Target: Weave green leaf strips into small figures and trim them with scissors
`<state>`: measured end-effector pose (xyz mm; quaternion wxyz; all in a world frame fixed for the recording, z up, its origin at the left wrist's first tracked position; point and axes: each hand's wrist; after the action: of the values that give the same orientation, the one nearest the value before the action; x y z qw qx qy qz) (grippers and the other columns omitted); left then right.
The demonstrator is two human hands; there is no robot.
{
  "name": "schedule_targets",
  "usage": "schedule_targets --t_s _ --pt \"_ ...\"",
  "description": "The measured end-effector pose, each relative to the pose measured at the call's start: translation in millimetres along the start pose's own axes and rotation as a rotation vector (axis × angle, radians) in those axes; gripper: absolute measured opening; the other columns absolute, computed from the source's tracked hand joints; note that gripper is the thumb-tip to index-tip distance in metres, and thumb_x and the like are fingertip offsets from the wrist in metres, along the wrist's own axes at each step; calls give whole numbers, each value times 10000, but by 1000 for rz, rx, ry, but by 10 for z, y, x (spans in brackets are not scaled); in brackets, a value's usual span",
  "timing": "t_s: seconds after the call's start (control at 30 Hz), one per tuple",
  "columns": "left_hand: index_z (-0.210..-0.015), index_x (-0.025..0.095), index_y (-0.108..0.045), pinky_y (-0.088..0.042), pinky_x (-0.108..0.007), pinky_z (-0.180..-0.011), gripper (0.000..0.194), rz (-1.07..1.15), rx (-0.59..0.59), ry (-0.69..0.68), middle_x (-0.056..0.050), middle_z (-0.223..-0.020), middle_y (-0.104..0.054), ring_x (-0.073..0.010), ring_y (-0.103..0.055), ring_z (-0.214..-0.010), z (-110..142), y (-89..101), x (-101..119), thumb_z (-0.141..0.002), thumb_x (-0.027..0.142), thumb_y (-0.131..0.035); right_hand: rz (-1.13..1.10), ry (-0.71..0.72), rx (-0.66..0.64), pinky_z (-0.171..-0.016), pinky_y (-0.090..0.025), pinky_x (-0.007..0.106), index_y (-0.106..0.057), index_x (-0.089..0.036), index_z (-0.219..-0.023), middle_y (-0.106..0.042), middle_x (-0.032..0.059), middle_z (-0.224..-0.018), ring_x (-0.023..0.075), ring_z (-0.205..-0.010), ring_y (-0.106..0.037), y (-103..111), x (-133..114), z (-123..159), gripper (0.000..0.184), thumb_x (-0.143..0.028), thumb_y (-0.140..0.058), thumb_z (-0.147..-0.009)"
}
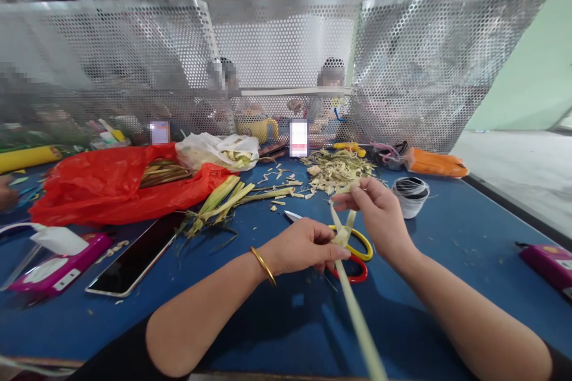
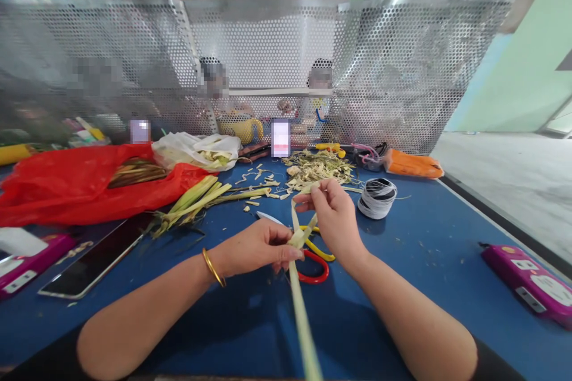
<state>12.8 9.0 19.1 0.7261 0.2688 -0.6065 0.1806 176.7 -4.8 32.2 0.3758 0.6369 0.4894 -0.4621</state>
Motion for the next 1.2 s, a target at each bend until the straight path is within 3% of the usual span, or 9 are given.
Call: schedule_targets --t_s 0.13,0.27,0.43,0.5,0.67,0.9,1.03,1.1,1.2 --pt "-681 134 -649 -377 -210 -446 405 -72 100 26 17 -544 -546 -92 -479 -458 5 -60 -28 -746 532 -616 6 4 -116 -680 -532 308 -451 -212 -811 -732 35 -821 174 -706 -702 -48 -16 62 232 -422 -530 -872" --pt "-663 133 -664 -339 -206 -433 347 -105 145 6 27 -500 -510 -84 -440 -437 20 -89 8 -781 452 -594 -14 61 -204 -758 -509 324 -478 -222 -854 -717 24 -836 188 -840 -689 -49 -10 75 177 -392 -515 -885" --pt "-659 129 -655 -341 -203 -456 330 49 352 -41 8 -534 -538 -77 -426 -459 2 1 73 -782 429 -595 152 214 189 -682 -442 270 -571 -209 -869 -629 9 -824 149 -764 -578 68 51 -51 227 -425 -615 -811" --pt "-652 129 -649 -340 -204 -454 334 96 416 -57 5 -537 -540 -77 -427 -457 -13 27 68 -778 434 -598 93 57 205 -535 -377 241 -585 -191 -791 -543 -24 -671 113 -591 -486 87 57 -82 307 -494 -633 -771" --pt "-662 115 -681 -331 -208 -441 306 96 320 -26 -1 -507 -530 -80 -418 -445 -35 -18 15 -761 395 -609 -218 -394 -277 -399 -232 203 -600 -151 -706 -410 -75 -481 52 -409 -330 10 58 -18 380 -509 -723 -670" --pt "-498 148 -565 -325 -206 -436 320 147 327 -23 28 -413 -466 -69 -400 -400 -25 -40 64 -754 333 -617 -342 -457 -50 -373 -251 176 -588 -148 -654 -467 -70 -475 40 -385 -368 -37 110 15 321 -365 -801 -553" --pt "-524 135 -591 -352 -204 -438 312 254 322 -16 12 -442 -516 -69 -435 -396 -20 -10 74 -736 355 -656 -267 -471 -88 -421 -334 216 -604 -151 -685 -541 -21 -551 82 -438 -451 5 140 -51 281 -387 -744 -623" --pt "-627 120 -652 -382 -204 -445 271 362 351 4 11 -479 -545 -72 -464 -405 -24 10 61 -727 371 -676 -124 -336 -23 -502 -402 256 -621 -163 -760 -612 23 -671 130 -550 -537 55 101 -76 246 -390 -691 -696" --pt "-729 114 -686 -442 -216 -490 288 511 413 49 8 -541 -585 -78 -518 -429 -37 48 37 -717 401 -697 320 270 186 -695 -446 312 -622 -200 -913 -643 42 -857 177 -776 -583 130 -49 -24 151 -313 -604 -814"
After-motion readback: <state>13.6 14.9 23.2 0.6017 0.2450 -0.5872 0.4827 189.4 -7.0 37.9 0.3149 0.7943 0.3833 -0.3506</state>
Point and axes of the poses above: each hand's wrist, its own z-axis away from the middle knuckle, its own y-axis out of the back of the hand, x = y × z
